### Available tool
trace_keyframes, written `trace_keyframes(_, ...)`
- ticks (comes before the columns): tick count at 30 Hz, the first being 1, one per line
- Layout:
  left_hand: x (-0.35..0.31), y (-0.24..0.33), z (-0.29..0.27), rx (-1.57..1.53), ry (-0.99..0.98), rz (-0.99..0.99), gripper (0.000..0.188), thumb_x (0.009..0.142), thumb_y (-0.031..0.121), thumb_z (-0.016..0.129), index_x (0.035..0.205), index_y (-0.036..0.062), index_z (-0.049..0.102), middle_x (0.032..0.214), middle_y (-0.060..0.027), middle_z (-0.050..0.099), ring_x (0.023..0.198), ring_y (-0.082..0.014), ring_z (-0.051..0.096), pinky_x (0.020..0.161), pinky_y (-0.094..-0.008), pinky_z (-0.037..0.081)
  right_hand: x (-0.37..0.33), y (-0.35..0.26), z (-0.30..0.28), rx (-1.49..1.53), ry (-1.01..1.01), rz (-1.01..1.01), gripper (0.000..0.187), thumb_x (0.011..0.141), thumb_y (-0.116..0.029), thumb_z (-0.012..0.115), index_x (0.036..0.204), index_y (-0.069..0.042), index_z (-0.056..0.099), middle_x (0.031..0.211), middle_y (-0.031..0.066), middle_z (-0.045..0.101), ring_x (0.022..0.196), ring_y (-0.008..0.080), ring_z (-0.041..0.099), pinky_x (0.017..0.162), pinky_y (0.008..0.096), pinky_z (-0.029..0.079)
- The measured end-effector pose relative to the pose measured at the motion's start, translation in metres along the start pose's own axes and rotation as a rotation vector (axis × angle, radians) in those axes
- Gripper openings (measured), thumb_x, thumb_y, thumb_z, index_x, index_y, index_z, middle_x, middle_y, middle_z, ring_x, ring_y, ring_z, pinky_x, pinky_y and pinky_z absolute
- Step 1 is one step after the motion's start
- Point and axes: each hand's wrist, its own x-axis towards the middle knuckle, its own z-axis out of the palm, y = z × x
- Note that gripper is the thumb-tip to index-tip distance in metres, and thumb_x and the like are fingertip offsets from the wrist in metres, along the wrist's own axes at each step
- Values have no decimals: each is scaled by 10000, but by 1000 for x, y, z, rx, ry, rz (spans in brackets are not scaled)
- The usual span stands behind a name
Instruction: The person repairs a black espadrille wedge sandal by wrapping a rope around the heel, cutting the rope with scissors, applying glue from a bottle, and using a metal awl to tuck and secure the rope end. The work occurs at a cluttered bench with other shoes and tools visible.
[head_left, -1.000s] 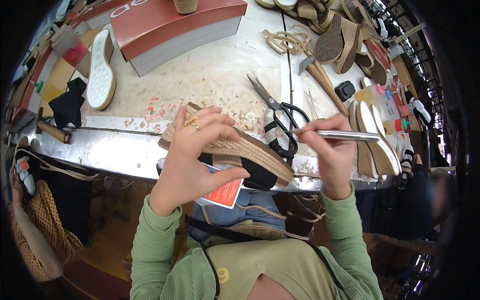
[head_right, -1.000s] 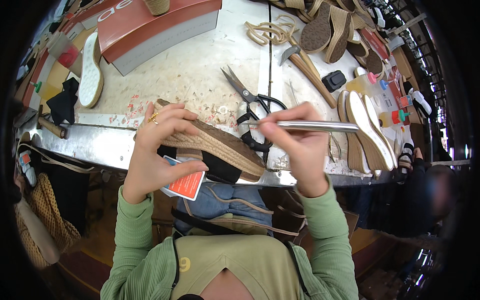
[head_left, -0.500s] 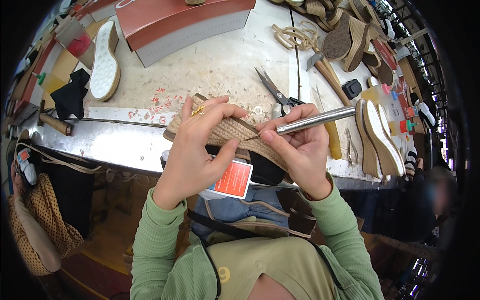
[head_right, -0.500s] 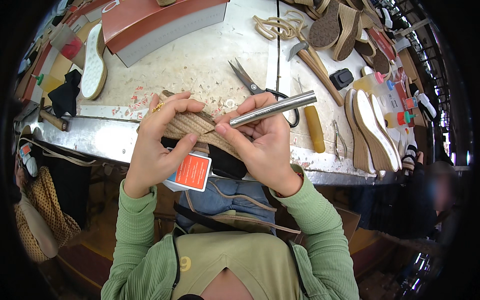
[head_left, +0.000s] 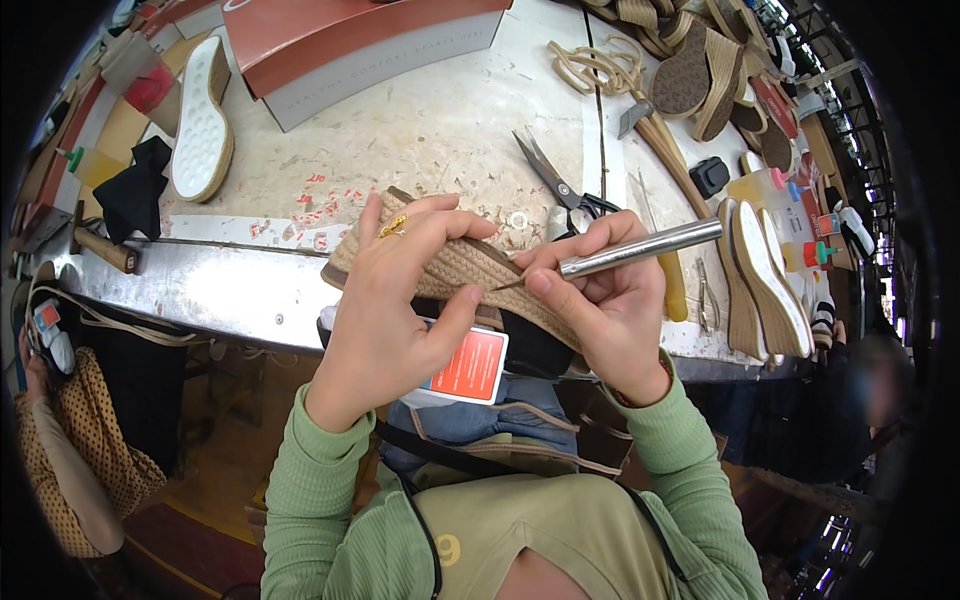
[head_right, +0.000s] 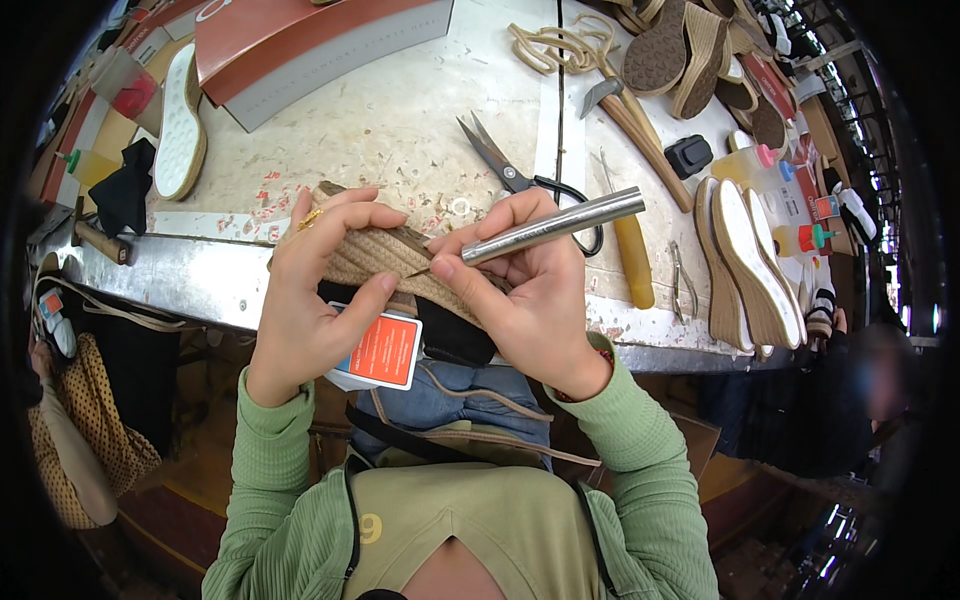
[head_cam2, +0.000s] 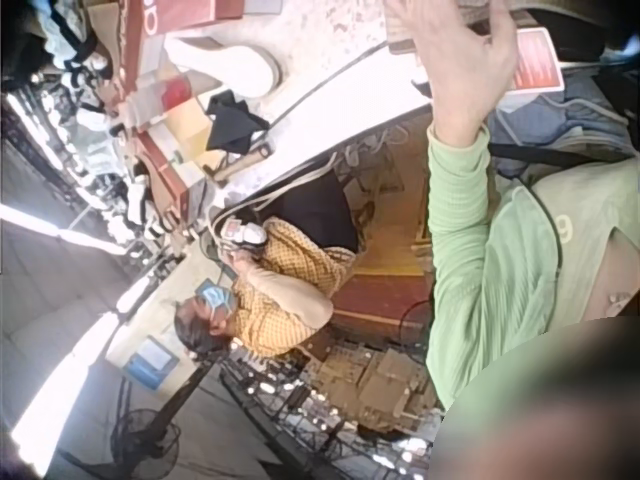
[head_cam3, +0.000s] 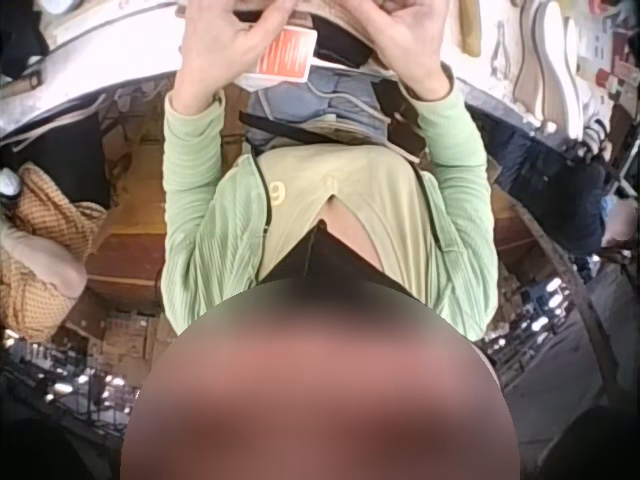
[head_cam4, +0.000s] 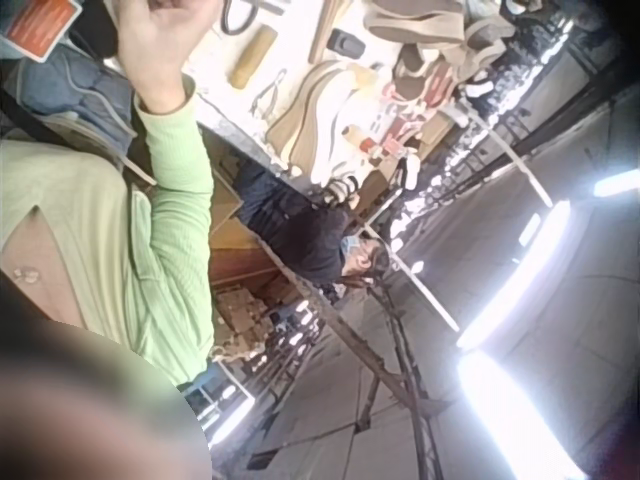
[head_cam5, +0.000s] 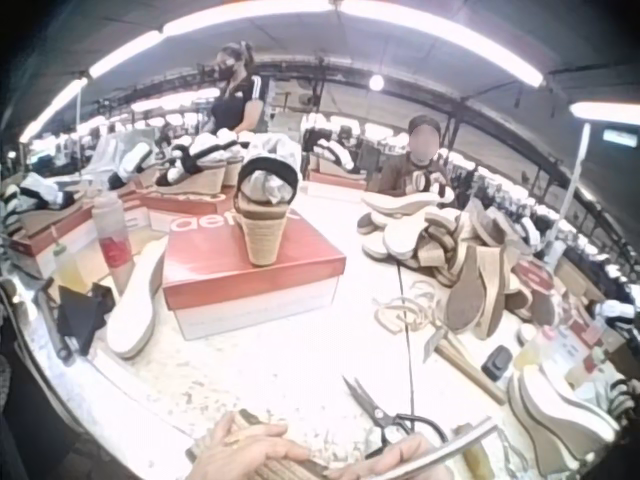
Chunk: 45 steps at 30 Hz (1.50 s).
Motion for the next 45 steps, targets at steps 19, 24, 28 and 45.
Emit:
trace_keyframes(19, 2, 3, 1, 5, 11, -2, 280, 793, 89, 658, 1066, 72, 600, 1034, -74, 641, 1090, -298, 596, 1146, -600, 129, -1, -17, -46, 3, 146, -161, 297, 854, 78, 642, 1013, -52, 427, 880, 141, 661, 854, 218, 682, 775, 326, 561)
trace_keyframes(24, 5, 7, 3, 18, 16, -36, 237, 814, 125, 691, 1029, 70, 608, 999, -66, 648, 1049, -275, 607, 1148, -586, 139, -14, -45, -135, -521, 313, 96, 263, 870, 50, 595, 1103, 10, 480, 890, 78, 616, 657, 104, 593, 556, 234, 468)
trace_keyframes(28, 6, 9, 5, 43, 22, -45, 240, 798, 129, 720, 1002, 68, 610, 980, -71, 653, 1022, -272, 615, 1146, -571, 155, -29, -42, -192, -993, 315, 232, 186, 801, 24, 620, 979, 35, 569, 753, 78, 600, 589, 142, 584, 541, 297, 461)
trace_keyframes(45, 2, -28, -29, -32, 55, -187, 366, 885, 127, 662, 1221, 6, 581, 1177, -158, 623, 1105, -268, 578, 1010, -367, 407, -60, -29, -70, -678, -162, -103, 570, 728, -139, 792, 1242, -21, 575, 1061, 107, 619, 981, 245, 603, 803, 330, 502)
